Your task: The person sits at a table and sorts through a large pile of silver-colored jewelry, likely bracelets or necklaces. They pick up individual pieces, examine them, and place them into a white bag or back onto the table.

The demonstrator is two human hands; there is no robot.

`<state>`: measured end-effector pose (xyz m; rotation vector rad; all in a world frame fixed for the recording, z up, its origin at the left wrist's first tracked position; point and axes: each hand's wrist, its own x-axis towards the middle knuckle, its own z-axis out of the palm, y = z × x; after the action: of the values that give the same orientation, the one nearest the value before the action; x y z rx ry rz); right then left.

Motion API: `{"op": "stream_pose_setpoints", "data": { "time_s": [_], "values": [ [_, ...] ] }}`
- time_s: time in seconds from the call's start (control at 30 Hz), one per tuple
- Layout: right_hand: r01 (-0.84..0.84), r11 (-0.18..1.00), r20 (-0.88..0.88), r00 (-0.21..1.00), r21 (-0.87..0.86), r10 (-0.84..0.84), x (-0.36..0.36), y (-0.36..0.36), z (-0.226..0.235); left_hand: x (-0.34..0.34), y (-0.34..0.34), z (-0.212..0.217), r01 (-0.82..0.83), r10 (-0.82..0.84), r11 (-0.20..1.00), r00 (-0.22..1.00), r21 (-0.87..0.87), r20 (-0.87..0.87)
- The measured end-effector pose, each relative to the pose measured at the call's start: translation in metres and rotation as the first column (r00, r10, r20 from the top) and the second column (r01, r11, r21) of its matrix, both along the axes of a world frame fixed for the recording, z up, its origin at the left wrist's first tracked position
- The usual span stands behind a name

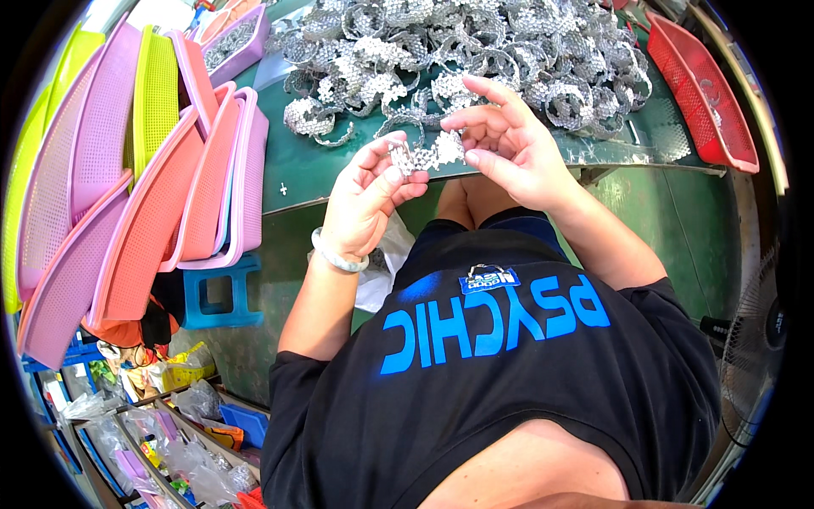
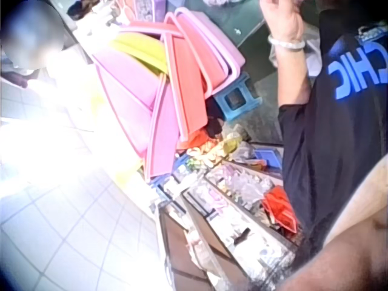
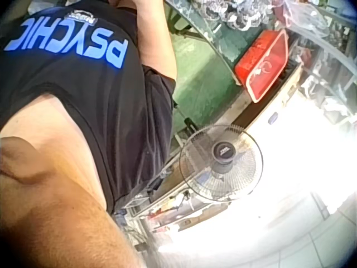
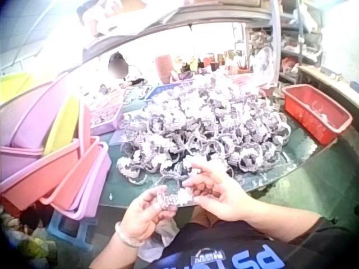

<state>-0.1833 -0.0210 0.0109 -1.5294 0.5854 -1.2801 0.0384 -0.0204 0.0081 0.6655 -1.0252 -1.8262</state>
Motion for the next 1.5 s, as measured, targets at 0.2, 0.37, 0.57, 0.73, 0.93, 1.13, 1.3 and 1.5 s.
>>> {"op": "stream_pose_setpoints", "data": {
  "time_s": [0.2,0.37,0.57,0.73,0.93,1.13,1.3,1.5],
  "values": [
    [0.001,0.995,0.046,0.999,-0.096,0.003,0.0027,0.005,0.0013,0.002,0.0022,-0.0037,-0.043,0.041,0.989,0.999,-0.142,-0.019],
    [0.023,0.99,0.066,0.998,-0.137,-0.015,0.002,0.0032,-0.0012,0.0,0.0033,-0.0022,-0.066,0.082,0.95,0.996,-0.306,0.039],
    [0.03,0.993,0.052,0.998,-0.115,-0.024,0.0026,0.0038,-0.0021,0.0006,0.0037,-0.0037,-0.091,0.153,0.907,0.981,-0.412,0.119],
    [0.028,0.993,0.044,0.999,-0.111,-0.024,0.0025,0.0032,-0.0028,0.0008,0.0042,-0.0034,-0.092,0.175,0.887,0.974,-0.453,0.144],
    [0.01,0.996,0.081,0.997,-0.086,-0.003,0.003,0.0026,-0.0061,0.0002,0.0035,-0.0056,-0.089,0.201,0.844,0.967,-0.529,0.158],
    [-0.003,0.998,0.049,0.999,-0.069,0.006,0.0015,0.0033,-0.0057,0.0008,0.0038,-0.0067,-0.089,0.213,0.834,0.963,-0.544,0.169],
    [-0.023,0.998,0.034,0.999,-0.057,0.025,0.0003,0.0027,-0.0065,-0.0002,0.0046,-0.0062,-0.081,0.241,0.804,0.95,-0.589,0.2],
    [-0.085,0.996,0.072,0.994,0.0,0.085,0.0013,0.0018,-0.0065,-0.0045,0.0069,-0.0041,-0.115,0.258,0.811,0.951,-0.574,0.173]
  ]
}}
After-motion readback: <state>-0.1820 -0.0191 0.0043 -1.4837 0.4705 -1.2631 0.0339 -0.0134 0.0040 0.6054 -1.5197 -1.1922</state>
